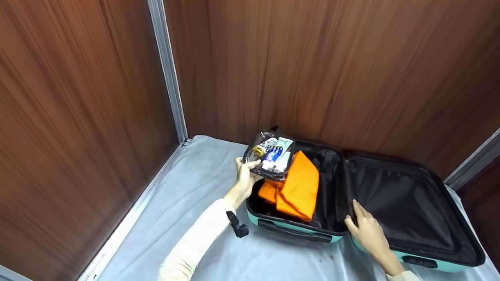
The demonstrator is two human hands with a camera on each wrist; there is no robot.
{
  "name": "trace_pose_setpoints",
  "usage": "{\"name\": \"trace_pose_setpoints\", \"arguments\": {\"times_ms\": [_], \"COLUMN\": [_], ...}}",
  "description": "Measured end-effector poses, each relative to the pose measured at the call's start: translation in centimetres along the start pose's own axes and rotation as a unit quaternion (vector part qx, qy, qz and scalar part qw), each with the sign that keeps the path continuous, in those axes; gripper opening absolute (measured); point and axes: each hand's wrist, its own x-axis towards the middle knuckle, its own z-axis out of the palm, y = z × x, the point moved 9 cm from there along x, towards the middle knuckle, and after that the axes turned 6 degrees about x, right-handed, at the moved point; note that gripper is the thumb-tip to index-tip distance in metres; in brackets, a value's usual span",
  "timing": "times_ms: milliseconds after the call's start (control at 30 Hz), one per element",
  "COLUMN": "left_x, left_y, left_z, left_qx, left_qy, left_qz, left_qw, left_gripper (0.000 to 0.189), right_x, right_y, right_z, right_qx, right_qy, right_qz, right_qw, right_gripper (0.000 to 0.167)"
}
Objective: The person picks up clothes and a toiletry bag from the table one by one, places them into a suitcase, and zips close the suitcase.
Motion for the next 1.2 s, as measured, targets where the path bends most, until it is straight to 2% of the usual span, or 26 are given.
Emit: {"name": "trace_pose_setpoints", "arguments": {"times_ms": [300, 533, 967, 1200], "left_x": [-0.3, -0.5, -1.0, -1.2], "left_y": [-1.2, -2.4, -3.9, -4.3], "left_z": [1.1, 2.0, 2.7, 3.2], "left_qx": [0.010, 0.003, 0.011, 0.017], "left_qy": [-0.003, -0.027, -0.048, -0.047], "left_qz": [-0.017, -0.031, -0.035, -0.045], "left_qw": [0.9998, 0.9992, 0.9982, 0.9978], "left_gripper": [0.044, 0.055, 0.062, 0.064], "right_x": [-0.1, -0.1, -0.1, -0.1], "right_y": [-0.3, -0.6, -0.8, -0.8], "right_z": [0.0, 0.0, 0.2, 0.1], "right_qx": [0.005, 0.010, 0.009, 0.007], "right_qy": [0.006, 0.013, 0.019, 0.021], "right_qz": [-0.007, -0.013, -0.016, -0.018], "right_qw": [0.9999, 0.9998, 0.9997, 0.9996], "right_gripper": [0.061, 0.059, 0.059, 0.058]}}
